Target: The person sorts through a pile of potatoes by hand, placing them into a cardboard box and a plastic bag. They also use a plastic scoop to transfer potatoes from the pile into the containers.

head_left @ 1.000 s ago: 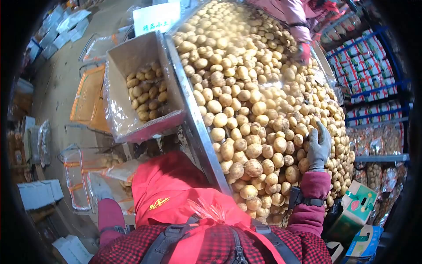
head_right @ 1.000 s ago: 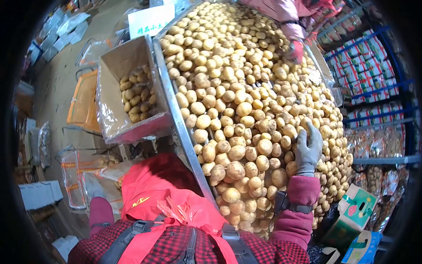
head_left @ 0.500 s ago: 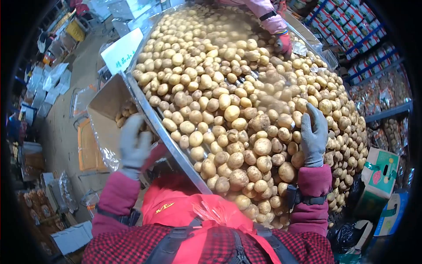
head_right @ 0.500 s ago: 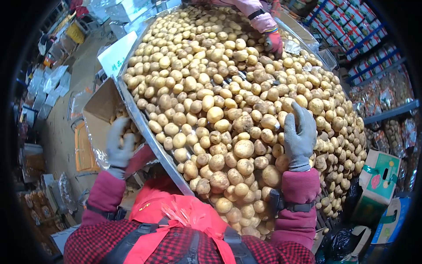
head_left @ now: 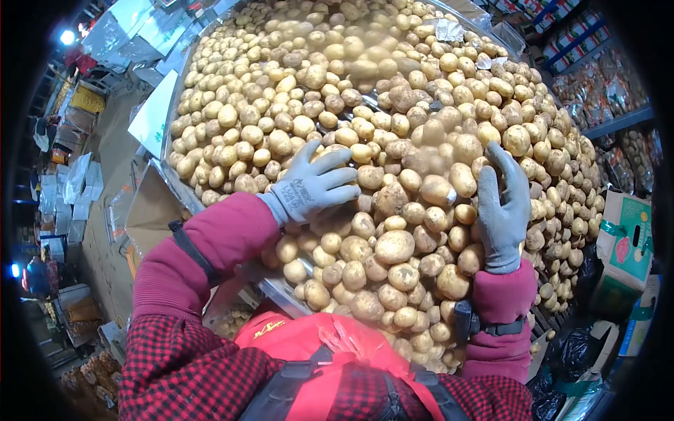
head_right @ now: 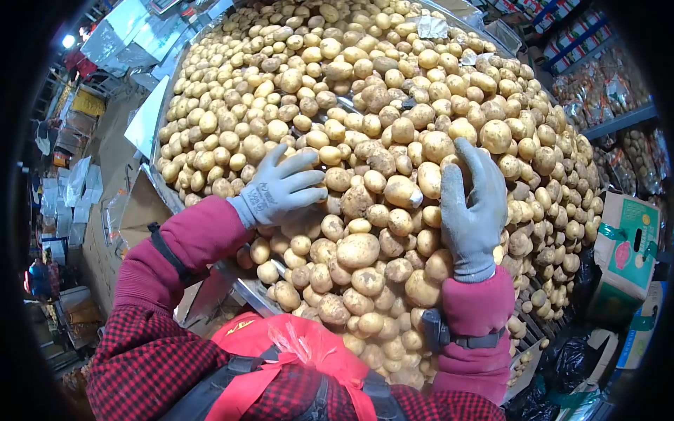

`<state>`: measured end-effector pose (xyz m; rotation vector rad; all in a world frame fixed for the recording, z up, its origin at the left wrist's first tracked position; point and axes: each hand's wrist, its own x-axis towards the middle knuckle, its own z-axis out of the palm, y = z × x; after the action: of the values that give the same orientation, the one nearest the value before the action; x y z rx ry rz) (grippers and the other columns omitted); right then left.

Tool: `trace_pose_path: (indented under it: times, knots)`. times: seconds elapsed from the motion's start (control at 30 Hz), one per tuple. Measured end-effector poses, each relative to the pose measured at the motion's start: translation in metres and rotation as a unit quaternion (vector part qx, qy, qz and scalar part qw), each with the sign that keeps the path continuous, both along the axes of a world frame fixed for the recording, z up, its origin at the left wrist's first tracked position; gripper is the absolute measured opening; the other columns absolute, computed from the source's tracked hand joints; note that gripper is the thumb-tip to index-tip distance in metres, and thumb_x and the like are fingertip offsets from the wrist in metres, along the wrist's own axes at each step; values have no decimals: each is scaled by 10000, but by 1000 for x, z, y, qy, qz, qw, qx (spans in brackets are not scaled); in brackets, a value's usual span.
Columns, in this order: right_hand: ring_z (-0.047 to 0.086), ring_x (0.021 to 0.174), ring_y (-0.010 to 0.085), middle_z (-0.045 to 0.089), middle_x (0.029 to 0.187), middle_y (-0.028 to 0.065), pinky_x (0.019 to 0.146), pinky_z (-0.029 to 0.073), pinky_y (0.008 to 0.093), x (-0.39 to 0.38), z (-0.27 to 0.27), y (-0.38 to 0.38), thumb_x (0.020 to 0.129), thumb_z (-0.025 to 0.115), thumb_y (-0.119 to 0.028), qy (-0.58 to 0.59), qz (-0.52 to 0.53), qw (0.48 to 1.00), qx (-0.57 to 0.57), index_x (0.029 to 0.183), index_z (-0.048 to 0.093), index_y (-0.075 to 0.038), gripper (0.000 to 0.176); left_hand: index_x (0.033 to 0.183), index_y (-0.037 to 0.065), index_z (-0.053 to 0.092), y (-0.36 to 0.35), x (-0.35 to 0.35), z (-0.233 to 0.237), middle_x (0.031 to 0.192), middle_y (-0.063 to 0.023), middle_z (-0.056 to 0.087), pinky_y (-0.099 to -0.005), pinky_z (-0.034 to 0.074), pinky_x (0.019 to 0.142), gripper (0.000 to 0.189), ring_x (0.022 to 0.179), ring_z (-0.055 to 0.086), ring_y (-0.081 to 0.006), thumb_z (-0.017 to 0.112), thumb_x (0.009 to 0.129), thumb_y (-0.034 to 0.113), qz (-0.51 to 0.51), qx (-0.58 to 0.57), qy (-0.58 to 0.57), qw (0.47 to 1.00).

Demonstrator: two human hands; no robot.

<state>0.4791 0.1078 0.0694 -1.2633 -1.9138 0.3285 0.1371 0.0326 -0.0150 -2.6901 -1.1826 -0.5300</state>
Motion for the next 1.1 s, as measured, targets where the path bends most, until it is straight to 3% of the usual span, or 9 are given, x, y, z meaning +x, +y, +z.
trace_pose_path:
  times: [0.1, 0.23, 0.37, 0.43, 0.53, 0.6, 0.73, 0.83, 1.1]
  knots:
    - [639, 1213, 301, 700, 1249, 158, 1083, 469, 404, 0, 2, 0, 942, 708, -127, -3, -1, 1000, 3, 1285, 707, -46, 353, 1064, 256, 698, 32, -20, -14, 1284, 2, 647, -619, 396, 1059, 287, 1331, 543, -328, 726, 779, 250, 13, 116, 8, 993]
    - [641, 1211, 310, 696, 1252, 166, 1075, 475, 412, 2, 1, 1, 923, 716, -105, 2, -4, 1000, 6, 1281, 705, -35, 364, 1084, 202, 701, 75, -66, 7, 1318, -64, 629, -603, 385, 1087, 300, 1375, 498, -353, 697, 790, 144, 194, 63, 22, 979]
    - [634, 1213, 327, 690, 1254, 184, 1083, 467, 415, 0, 5, -1, 919, 707, -111, 5, -7, 1000, -13, 1285, 700, -26, 376, 1115, 192, 683, 138, -90, 12, 1270, -66, 623, -548, 343, 1005, 281, 1239, 539, -298, 701, 836, 222, 313, 71, 54, 945]
    - [633, 1218, 328, 690, 1253, 185, 1082, 468, 419, 0, 7, 0, 911, 707, -104, -22, -17, 1000, -5, 1279, 701, -24, 377, 1218, 174, 687, 175, -81, 20, 1353, -98, 617, -534, 356, 1048, 345, 1302, 529, -330, 705, 879, 240, 312, 61, 18, 948]
    - [646, 1199, 336, 695, 1230, 185, 1069, 481, 422, -2, 12, -1, 892, 717, -80, -17, -15, 1000, -8, 1260, 709, -25, 372, 1237, 123, 673, 224, -29, 33, 1208, -109, 696, -438, 457, 990, 327, 1142, 632, -325, 664, 912, 154, 116, 30, -90, 989]
    - [651, 1188, 343, 696, 1224, 186, 1062, 488, 426, -2, 12, 0, 887, 721, -74, -17, -15, 1000, -2, 1256, 710, -25, 373, 1289, 136, 661, 257, 10, 29, 1188, -138, 722, -463, 491, 1012, 327, 1162, 642, -367, 593, 970, 161, 84, -53, -147, 984]
    - [652, 1183, 352, 695, 1219, 191, 1049, 500, 433, -1, 14, 2, 878, 720, -55, -30, -12, 999, 0, 1264, 702, -23, 387, 1496, 241, 529, 309, 54, 41, 1325, -228, 629, -473, 485, 1061, 604, 1253, 606, -366, 654, 906, 266, 189, -262, 78, 943]
    - [650, 1185, 351, 693, 1224, 190, 1045, 504, 431, 1, 13, 5, 878, 716, -49, -29, -22, 999, -10, 1272, 696, -23, 395, 1513, 257, 521, 331, 66, 30, 1400, -135, 628, -451, 480, 1087, 685, 1311, 584, -326, 678, 848, 204, 160, -222, 160, 948]
    - [648, 1194, 339, 693, 1237, 176, 1043, 507, 424, 0, 8, 4, 896, 697, -50, -25, -42, 999, -25, 1270, 691, -16, 375, 1450, 176, 557, 327, 62, 27, 1309, -170, 675, -463, 515, 1031, 629, 1227, 642, -354, 724, 847, 239, 146, -313, 147, 927]
